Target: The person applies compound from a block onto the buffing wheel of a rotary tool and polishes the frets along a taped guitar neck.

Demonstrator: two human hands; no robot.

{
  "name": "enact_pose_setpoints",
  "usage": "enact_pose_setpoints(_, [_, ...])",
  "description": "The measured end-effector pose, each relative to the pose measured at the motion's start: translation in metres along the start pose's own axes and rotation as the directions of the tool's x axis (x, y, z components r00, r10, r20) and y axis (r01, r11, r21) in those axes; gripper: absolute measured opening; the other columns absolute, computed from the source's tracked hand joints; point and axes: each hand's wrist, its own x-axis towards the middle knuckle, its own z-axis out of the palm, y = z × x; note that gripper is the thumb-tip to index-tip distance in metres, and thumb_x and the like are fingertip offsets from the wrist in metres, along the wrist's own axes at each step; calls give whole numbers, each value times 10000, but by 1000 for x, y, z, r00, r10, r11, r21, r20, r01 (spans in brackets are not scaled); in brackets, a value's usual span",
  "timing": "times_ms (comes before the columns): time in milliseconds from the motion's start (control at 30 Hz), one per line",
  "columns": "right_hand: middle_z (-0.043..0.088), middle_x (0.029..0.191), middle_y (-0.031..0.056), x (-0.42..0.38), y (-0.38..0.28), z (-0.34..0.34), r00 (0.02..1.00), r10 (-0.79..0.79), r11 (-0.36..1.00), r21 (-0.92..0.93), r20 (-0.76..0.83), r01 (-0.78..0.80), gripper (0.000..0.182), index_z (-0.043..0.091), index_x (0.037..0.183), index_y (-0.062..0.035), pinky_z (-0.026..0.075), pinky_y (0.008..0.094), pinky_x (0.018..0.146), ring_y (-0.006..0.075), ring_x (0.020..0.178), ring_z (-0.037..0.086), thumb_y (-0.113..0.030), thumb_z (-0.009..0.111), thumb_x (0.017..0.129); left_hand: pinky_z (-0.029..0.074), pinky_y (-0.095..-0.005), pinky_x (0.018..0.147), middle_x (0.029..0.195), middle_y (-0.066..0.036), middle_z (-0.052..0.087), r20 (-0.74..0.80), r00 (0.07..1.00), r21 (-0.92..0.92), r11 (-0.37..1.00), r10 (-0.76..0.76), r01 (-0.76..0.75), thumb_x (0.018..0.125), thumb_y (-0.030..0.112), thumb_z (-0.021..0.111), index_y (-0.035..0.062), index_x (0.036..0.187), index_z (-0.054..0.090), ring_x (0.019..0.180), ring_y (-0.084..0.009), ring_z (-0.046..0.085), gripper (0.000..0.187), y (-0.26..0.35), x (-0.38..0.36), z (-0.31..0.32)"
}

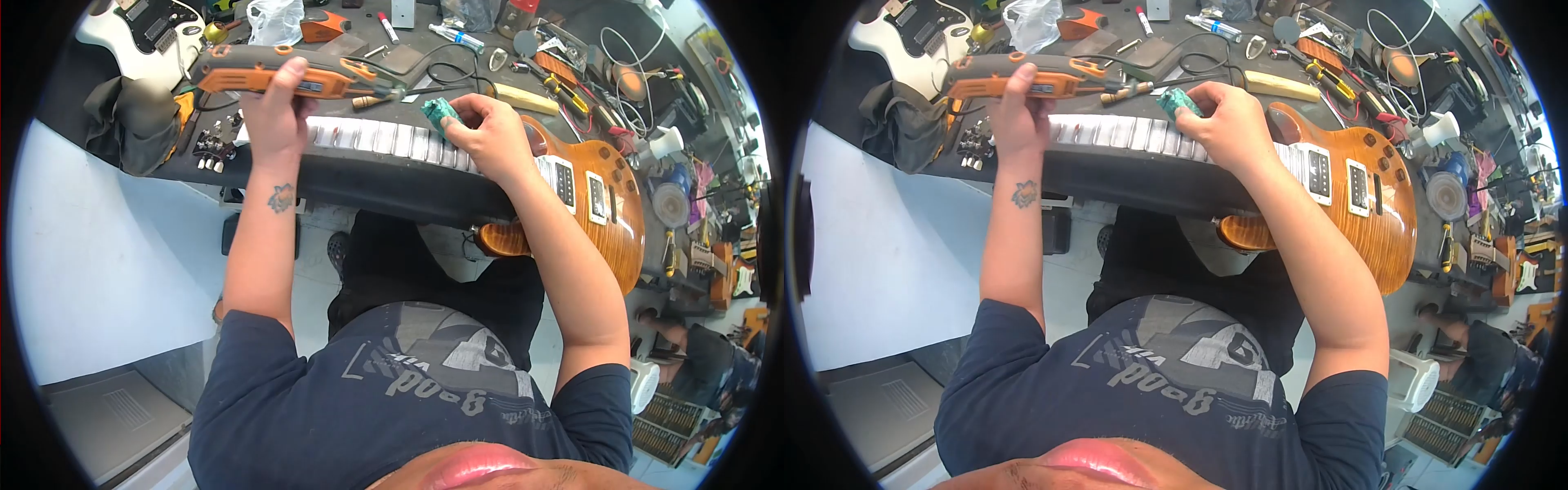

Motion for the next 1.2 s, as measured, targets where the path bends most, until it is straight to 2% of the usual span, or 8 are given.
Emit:
enact_pose_setpoints(33, [776,960,110,-2,-2,1,1000,-15,1000,-25,-10,15,365,759,1129,11,572,333,818,178,862,721,-252,794,878,516,-256,533,889,-2,670,-55,998,88,996,-4,9,924,135,758,79,1071,658,691,-109,662,186,7,4,-1])
enact_pose_setpoints(67, [775,960,112,-5,-3,2,999,-28,998,-51,-16,27,363,756,1125,13,572,333,818,182,861,720,-249,795,877,506,-250,531,876,6,665,-30,999,109,994,-24,27,922,141,763,80,1048,660,694,-100,658,174,8,10,-9])
enact_pose_setpoints(133, [774,956,114,-11,-4,5,996,-64,995,-77,-55,59,351,752,1114,14,572,335,817,189,859,720,-242,793,877,449,-217,479,804,-2,680,-56,998,50,998,-29,32,876,185,834,55,979,728,583,-74,607,197,1,20,-16])
enact_pose_setpoints(233, [773,954,113,-11,-2,9,992,-86,996,-46,-89,82,338,748,1106,13,573,338,815,191,857,719,-234,790,879,446,-215,476,797,2,678,-34,995,33,995,-98,99,884,199,838,57,985,729,576,-67,596,206,-1,21,-22])
enact_pose_setpoints(367, [775,954,108,-13,4,8,990,-83,996,2,-114,84,331,749,1108,9,575,336,811,187,849,720,-228,788,880,425,-199,450,790,5,681,31,994,99,990,-105,102,894,235,852,63,975,723,563,-55,588,230,0,17,-19])
enact_pose_setpoints(467, [776,957,109,-12,7,9,988,-94,995,5,-125,95,334,749,1110,9,575,334,812,187,851,722,-227,790,876,389,-200,459,822,20,678,65,990,189,975,-128,114,918,216,817,86,1028,698,603,-45,590,208,2,15,-15])
enact_pose_setpoints(1200, [782,977,121,-14,6,9,983,-127,992,-5,-134,128,335,754,1109,13,578,339,830,202,885,736,-217,786,868,382,-193,453,830,13,676,90,980,242,958,-178,152,936,254,804,71,1039,691,581,-41,572,239,3,16,-15])
